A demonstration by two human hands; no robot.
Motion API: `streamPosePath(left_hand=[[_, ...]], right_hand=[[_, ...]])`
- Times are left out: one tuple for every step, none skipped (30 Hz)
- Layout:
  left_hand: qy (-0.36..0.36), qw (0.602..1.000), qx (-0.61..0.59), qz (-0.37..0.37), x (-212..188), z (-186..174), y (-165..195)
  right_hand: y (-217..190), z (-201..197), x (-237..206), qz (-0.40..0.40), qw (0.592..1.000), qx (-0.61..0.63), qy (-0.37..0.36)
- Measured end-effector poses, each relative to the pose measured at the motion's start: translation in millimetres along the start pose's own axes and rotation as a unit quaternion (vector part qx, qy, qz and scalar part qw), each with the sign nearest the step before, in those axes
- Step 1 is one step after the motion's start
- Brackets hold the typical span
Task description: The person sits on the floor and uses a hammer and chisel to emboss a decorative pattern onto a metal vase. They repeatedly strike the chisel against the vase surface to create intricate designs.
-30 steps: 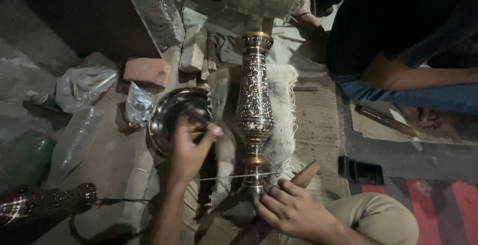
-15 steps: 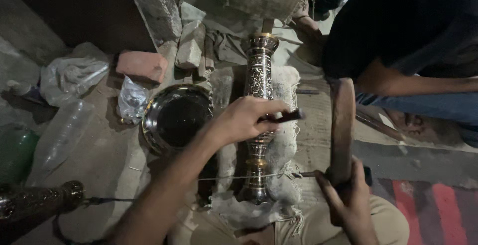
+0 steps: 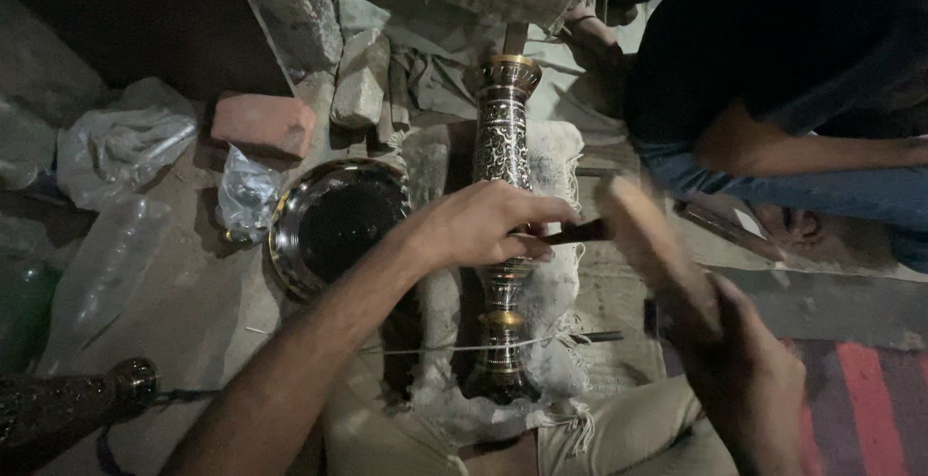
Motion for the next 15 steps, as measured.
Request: streamPosePath(left_hand=[[0.001,1.0,-0.004,0.005,0.0,-0.3,0.2],[0.001,1.0,-0.007,0.012,0.4,-0.4,0.5],[0.001,1.0,-0.008,0.015,0.5,-0.1,0.1],[0.001,1.0,-0.008,0.017,0.4,0.1,-0.6],[0.001,1.0,-0.009,0.019,0.2,0.6,-1.3],[-0.002,1.0,-0.012,0.018,-0.3,1.6,-2.4],[-0.005,1.0,-0.016,0.017,-0.4,2.5,-3.6],[-0.007,1.0,-0.019,0.017,-0.6,3.1,-4.6],[-0.009,1.0,-0.019,0.013,-1.0,3.3,-6.4],[-0.013,1.0,-0.019,0.009,-1.2,4.0,-7.9],[-0.017,1.0,-0.018,0.006,-0.8,4.2,-9.4],[-0.012,1.0,-0.021,0.018,-0.3,2.9,-8.2],[-0.008,0.999,-0.025,0.031,0.1,2.4,-6.7],[-0.002,0.999,-0.029,0.043,0.7,1.1,-5.2],[-0.01,0.999,-0.027,0.034,1.0,2.3,-7.3]], right_hand=[[-2.3,-1.4,1.8,0.005,1.0,0.023,0.0],[-4.9,-2.4,2.3,0.01,0.999,0.046,0.002],[-4.5,-1.8,2.8,0.033,0.993,-0.113,0.004],[-3.7,-1.9,3.0,0.055,0.962,-0.269,0.006],[-3.0,-2.3,2.2,0.075,0.906,-0.417,0.008],[-8.9,1.5,2.8,0.051,0.963,-0.265,0.009],[-14.4,4.4,2.9,0.025,0.994,-0.105,0.011],[-19.7,4.8,2.8,-0.002,0.998,0.058,0.013],[-21.3,6.5,2.9,-0.004,0.997,-0.068,0.02],[-22.3,8.1,3.2,-0.005,0.981,-0.192,0.026],[-22.7,9.1,4.1,-0.007,0.949,-0.313,0.034],[-21.6,7.3,5.1,0.0,0.98,-0.194,0.036],[-19.7,5.3,6.0,0.006,0.997,-0.073,0.037],[-17.6,3.5,6.9,0.01,0.998,0.049,0.037],[-17.9,4.2,7.4,0.01,0.996,-0.082,0.033]])
Point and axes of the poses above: each hand's wrist, its own x-axis towards the middle knuckle, its own z-axis out of the palm, y = z × x, the point moved 8 cm from there along x, towards the middle knuckle, and after that the axes turned 4 degrees about z, right-handed, at the moved point
